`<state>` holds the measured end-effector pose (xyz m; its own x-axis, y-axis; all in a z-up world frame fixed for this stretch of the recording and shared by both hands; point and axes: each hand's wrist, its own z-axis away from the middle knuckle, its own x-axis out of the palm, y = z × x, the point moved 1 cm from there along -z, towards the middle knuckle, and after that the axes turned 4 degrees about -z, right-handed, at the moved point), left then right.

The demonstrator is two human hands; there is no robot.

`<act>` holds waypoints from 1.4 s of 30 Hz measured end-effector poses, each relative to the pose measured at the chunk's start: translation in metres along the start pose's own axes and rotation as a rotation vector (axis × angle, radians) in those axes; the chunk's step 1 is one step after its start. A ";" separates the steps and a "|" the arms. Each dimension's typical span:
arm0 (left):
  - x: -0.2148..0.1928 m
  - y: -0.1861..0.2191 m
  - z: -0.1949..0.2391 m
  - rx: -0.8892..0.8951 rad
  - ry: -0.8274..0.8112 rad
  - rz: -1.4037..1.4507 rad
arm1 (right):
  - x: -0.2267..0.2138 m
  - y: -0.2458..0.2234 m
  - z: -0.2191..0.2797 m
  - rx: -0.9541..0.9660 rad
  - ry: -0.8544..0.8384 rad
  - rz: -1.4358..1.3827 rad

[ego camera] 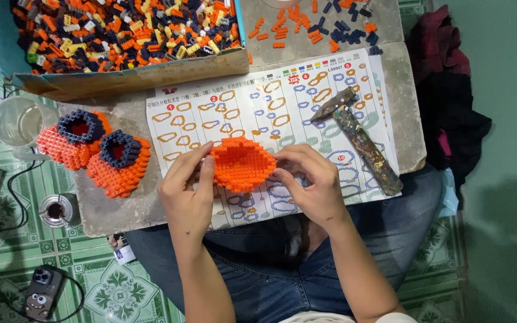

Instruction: The person assembles orange plastic crochet pieces into a slipper shape by hand, following a printed instruction sheet. They repeatedly attach a ring of pieces to the main body, adjust the fit, and use a hammer to tap the assembled slipper to secure the connections.

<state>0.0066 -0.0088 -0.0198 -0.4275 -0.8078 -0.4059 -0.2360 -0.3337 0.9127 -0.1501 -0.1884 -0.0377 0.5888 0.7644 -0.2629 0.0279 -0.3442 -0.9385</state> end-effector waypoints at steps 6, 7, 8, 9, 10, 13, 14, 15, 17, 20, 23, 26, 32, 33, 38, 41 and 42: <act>0.002 -0.011 0.002 -0.026 -0.009 0.063 | 0.000 -0.004 -0.002 0.016 0.004 0.006; 0.002 -0.010 0.002 -0.025 -0.011 0.068 | 0.000 -0.005 -0.002 0.024 0.007 0.006; 0.001 -0.009 0.002 -0.026 -0.011 0.068 | 0.001 -0.005 -0.003 0.025 0.005 0.006; 0.000 -0.007 0.003 -0.033 -0.014 0.069 | 0.001 -0.005 -0.003 0.020 0.003 0.009; 0.001 -0.006 0.003 -0.039 -0.019 0.072 | 0.001 -0.005 -0.003 0.016 0.002 0.014; 0.000 -0.009 0.002 -0.048 -0.036 0.088 | 0.000 -0.003 -0.002 0.029 -0.007 0.004; -0.001 -0.007 0.002 -0.050 -0.036 0.087 | 0.000 -0.002 -0.002 0.031 -0.008 0.003; -0.003 -0.005 0.002 -0.057 -0.046 0.074 | 0.000 -0.002 -0.002 0.039 -0.012 -0.005; -0.004 -0.004 0.001 -0.062 -0.056 0.059 | -0.001 -0.002 -0.003 0.047 -0.016 -0.014; -0.004 -0.010 0.004 -0.092 -0.067 0.082 | -0.001 -0.002 -0.003 0.063 -0.012 -0.016; -0.005 -0.013 0.006 -0.105 -0.075 0.108 | -0.001 -0.001 -0.002 0.075 -0.010 -0.028; -0.006 -0.015 0.005 -0.105 -0.090 0.132 | -0.001 0.000 -0.002 0.086 -0.018 -0.037; -0.007 -0.023 0.004 -0.107 -0.119 0.181 | -0.001 0.000 -0.002 0.093 -0.022 -0.039; -0.007 -0.024 0.004 -0.109 -0.123 0.189 | -0.001 0.000 -0.003 0.097 -0.024 -0.039; -0.008 -0.027 0.004 -0.105 -0.140 0.202 | -0.002 -0.001 -0.003 0.111 -0.029 -0.035; -0.008 -0.028 0.004 -0.091 -0.153 0.198 | -0.002 -0.001 -0.003 0.110 -0.030 -0.029; -0.008 -0.028 0.004 -0.089 -0.157 0.197 | -0.002 -0.001 -0.003 0.111 -0.028 -0.026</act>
<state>0.0132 0.0092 -0.0423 -0.5895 -0.7782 -0.2164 -0.0601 -0.2249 0.9725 -0.1490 -0.1908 -0.0353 0.5660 0.7879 -0.2428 -0.0477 -0.2628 -0.9637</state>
